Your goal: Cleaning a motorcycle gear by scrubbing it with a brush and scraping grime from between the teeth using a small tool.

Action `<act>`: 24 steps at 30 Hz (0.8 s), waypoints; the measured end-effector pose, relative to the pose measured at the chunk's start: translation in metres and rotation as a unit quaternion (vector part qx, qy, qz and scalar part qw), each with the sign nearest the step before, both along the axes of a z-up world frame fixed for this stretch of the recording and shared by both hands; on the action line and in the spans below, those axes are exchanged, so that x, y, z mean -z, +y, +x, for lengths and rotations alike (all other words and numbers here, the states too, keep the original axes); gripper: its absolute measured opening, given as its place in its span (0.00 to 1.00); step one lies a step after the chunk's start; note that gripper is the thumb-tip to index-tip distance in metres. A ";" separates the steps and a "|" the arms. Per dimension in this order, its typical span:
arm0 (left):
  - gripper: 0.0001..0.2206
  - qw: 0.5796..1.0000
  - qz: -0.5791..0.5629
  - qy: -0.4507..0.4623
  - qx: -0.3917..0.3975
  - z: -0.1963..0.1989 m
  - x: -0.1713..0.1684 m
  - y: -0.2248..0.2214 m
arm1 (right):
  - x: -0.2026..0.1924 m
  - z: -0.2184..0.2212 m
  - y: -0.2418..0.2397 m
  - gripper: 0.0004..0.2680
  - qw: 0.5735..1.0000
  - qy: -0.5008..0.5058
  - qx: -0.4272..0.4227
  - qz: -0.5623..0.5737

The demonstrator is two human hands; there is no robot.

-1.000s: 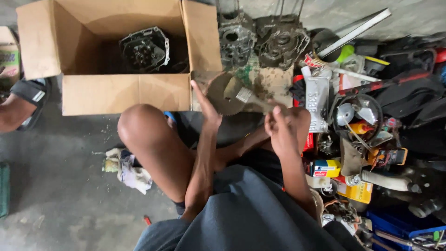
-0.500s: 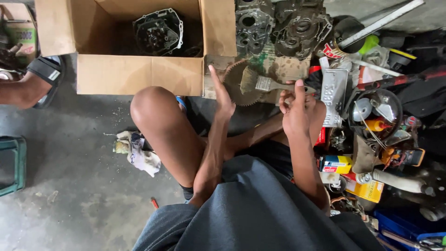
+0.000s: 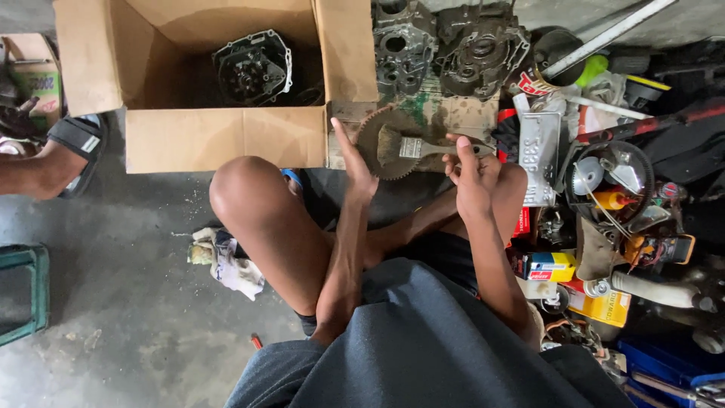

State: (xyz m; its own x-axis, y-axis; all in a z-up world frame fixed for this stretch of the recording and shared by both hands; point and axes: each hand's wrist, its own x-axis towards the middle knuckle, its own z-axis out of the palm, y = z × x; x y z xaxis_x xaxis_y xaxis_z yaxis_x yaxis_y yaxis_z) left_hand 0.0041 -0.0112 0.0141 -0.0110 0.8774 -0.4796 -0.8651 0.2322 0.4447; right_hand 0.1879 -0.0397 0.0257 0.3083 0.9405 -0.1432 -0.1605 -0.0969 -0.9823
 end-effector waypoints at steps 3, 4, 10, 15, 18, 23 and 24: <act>0.55 0.993 -0.088 0.062 -0.045 0.014 -0.100 0.002 | -0.009 0.000 -0.001 0.08 0.999 -0.038 -0.011 0.021; 0.55 0.993 -0.089 0.061 -0.044 0.011 -0.092 0.001 | -0.003 0.000 -0.002 0.08 0.999 -0.038 -0.010 0.020; 0.55 0.995 -0.069 0.066 -0.015 0.008 -0.091 0.006 | -0.020 -0.005 -0.002 0.09 0.992 -0.104 -0.033 0.066; 0.52 0.994 -0.074 0.077 -0.023 0.000 -0.025 0.012 | -0.012 -0.001 -0.001 0.09 0.980 -0.157 -0.082 0.090; 0.53 0.988 -0.106 0.105 -0.027 -0.012 0.015 0.014 | -0.027 -0.002 -0.001 0.09 0.976 -0.174 -0.089 0.096; 0.44 0.995 -0.004 0.096 -0.037 -0.003 0.017 0.008 | -0.042 -0.003 -0.003 0.06 0.971 -0.211 -0.077 0.082; 0.42 0.990 0.133 0.049 -0.016 -0.001 0.035 0.006 | -0.050 -0.005 -0.005 0.10 0.970 -0.223 -0.066 0.070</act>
